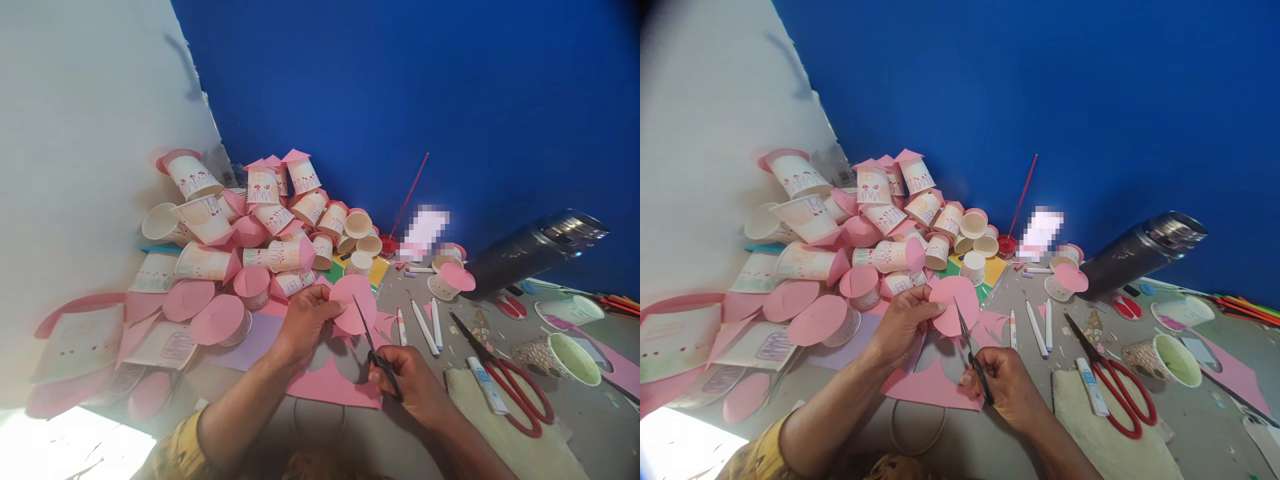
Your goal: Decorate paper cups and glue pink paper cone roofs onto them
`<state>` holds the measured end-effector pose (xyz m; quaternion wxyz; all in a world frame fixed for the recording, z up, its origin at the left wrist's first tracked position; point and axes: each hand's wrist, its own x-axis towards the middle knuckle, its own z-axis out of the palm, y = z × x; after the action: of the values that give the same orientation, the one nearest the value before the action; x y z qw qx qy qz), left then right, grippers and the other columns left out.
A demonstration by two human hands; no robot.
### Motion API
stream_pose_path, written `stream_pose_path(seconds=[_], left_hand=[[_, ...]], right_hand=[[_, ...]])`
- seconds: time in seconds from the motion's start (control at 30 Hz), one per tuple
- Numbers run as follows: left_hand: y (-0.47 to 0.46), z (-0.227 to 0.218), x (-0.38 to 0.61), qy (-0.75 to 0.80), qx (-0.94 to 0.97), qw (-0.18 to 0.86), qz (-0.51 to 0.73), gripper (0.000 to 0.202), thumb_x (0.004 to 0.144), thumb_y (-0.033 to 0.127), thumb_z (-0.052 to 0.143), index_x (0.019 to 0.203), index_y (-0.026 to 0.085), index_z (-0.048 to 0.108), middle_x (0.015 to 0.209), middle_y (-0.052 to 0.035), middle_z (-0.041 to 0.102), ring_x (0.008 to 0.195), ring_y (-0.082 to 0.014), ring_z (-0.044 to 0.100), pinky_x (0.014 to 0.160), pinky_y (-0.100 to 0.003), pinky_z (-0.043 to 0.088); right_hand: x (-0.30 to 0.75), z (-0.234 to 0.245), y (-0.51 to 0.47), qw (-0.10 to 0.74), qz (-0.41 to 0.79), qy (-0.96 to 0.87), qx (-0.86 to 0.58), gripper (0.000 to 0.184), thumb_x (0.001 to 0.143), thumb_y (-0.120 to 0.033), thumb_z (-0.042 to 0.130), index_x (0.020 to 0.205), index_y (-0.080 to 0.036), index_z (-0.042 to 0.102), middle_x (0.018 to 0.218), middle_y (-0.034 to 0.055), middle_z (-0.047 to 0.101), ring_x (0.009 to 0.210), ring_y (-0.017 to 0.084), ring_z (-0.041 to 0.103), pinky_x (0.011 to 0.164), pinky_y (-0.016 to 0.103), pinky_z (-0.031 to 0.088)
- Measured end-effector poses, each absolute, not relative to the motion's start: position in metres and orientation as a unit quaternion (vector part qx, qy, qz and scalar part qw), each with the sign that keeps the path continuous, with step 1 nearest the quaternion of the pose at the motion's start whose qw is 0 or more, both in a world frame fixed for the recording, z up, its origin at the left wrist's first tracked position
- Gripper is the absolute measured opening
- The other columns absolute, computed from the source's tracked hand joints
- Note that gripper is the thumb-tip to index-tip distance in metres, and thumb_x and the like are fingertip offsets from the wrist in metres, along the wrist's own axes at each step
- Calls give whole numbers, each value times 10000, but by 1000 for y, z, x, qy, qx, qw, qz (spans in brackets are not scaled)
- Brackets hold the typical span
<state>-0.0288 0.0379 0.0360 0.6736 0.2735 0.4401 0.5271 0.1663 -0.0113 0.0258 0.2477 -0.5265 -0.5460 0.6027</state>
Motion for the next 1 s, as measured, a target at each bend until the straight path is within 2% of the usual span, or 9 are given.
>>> stream_pose_path(seconds=[0.2,0.47,0.63,0.83,1.0], left_hand=[[38,34,-30,423,267,688,526,244,623,231,844,675,171,614,685,-19,682,619,-141,648,563,-241,499],[38,37,-29,421,266,692,522,245,614,233,844,671,174,614,569,15,612,567,-152,637,552,-258,505],[38,41,-28,409,250,702,527,238,588,208,854,660,154,633,658,-22,695,568,-133,638,560,-244,505],[38,40,-29,410,251,709,515,219,594,207,848,667,139,652,655,-26,681,556,-117,615,544,-228,487],[40,42,-30,402,244,707,529,240,602,230,850,693,139,647,638,-12,650,553,-119,595,505,-226,474]], right_hand=[[163,32,-11,245,631,-516,-525,526,618,-618,818,520,-208,502,537,-9,525,544,129,457,529,268,413],[161,33,-11,257,628,-499,-539,507,569,-587,849,520,-186,543,522,-19,503,536,114,420,528,263,354],[160,37,-9,250,631,-494,-543,528,545,-586,863,507,-188,518,515,-24,492,542,111,420,519,253,344],[162,35,-9,240,617,-517,-543,501,592,-579,848,539,-185,543,558,-9,541,572,125,447,535,252,371],[172,30,-10,234,596,-562,-523,458,646,-583,826,675,-160,654,659,13,606,612,132,455,554,244,355]])
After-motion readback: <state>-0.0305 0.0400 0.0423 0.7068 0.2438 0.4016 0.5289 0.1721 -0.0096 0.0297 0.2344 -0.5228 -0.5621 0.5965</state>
